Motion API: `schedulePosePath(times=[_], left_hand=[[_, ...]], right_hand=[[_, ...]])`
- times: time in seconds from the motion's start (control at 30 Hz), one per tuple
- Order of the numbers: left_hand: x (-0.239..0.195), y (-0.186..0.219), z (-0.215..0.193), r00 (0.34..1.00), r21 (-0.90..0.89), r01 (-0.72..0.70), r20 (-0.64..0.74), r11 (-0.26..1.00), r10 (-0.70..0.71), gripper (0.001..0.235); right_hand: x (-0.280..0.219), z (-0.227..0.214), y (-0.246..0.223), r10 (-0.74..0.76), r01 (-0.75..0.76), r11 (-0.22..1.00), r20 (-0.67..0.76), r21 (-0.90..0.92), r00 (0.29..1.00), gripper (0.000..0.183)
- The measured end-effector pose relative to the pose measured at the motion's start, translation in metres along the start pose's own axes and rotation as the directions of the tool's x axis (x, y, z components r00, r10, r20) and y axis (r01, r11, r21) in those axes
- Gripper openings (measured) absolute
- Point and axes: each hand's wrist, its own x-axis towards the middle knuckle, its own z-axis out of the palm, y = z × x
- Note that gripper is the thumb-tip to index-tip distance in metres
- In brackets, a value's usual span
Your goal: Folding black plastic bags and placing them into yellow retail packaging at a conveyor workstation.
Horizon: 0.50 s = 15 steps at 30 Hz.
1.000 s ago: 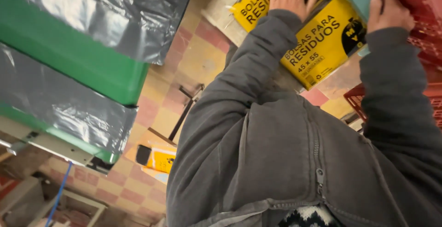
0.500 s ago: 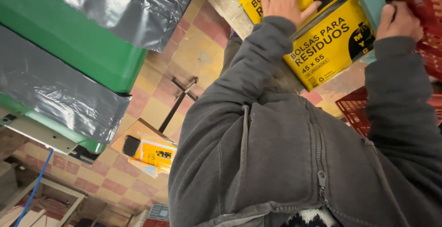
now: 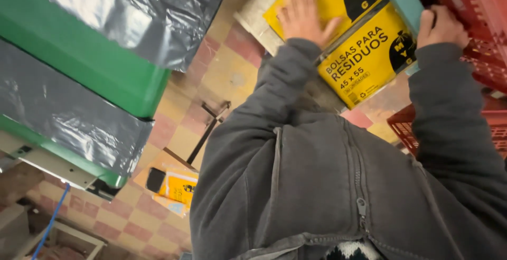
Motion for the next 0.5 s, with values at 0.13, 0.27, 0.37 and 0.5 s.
schedulePosePath(times=[0.13, 0.27, 0.37, 0.5], left_hand=[[-0.003, 0.038, 0.035, 0.992, -0.059, -0.086, -0.097, 0.995, 0.080, 0.098], [-0.018, 0.108, 0.011, 0.813, 0.062, -0.284, 0.545, 0.957, 0.206, 0.093], [-0.091, 0.129, 0.063, 0.782, -0.066, -0.418, 0.481, 0.906, 0.396, 0.074], [-0.096, 0.123, 0.049, 0.815, -0.224, -0.418, 0.335, 0.880, 0.473, 0.106]], right_hand=[[-0.018, 0.006, 0.012, 0.044, -0.046, 0.997, 0.027, 0.055, 0.999, 0.047], [-0.001, -0.012, -0.008, 0.088, -0.086, 0.996, 0.081, -0.025, 0.993, 0.045], [-0.013, -0.005, -0.004, 0.078, -0.079, 0.997, 0.093, 0.007, 0.993, 0.046], [-0.016, 0.010, 0.009, -0.032, 0.033, 0.995, -0.019, 0.091, 0.999, 0.046]])
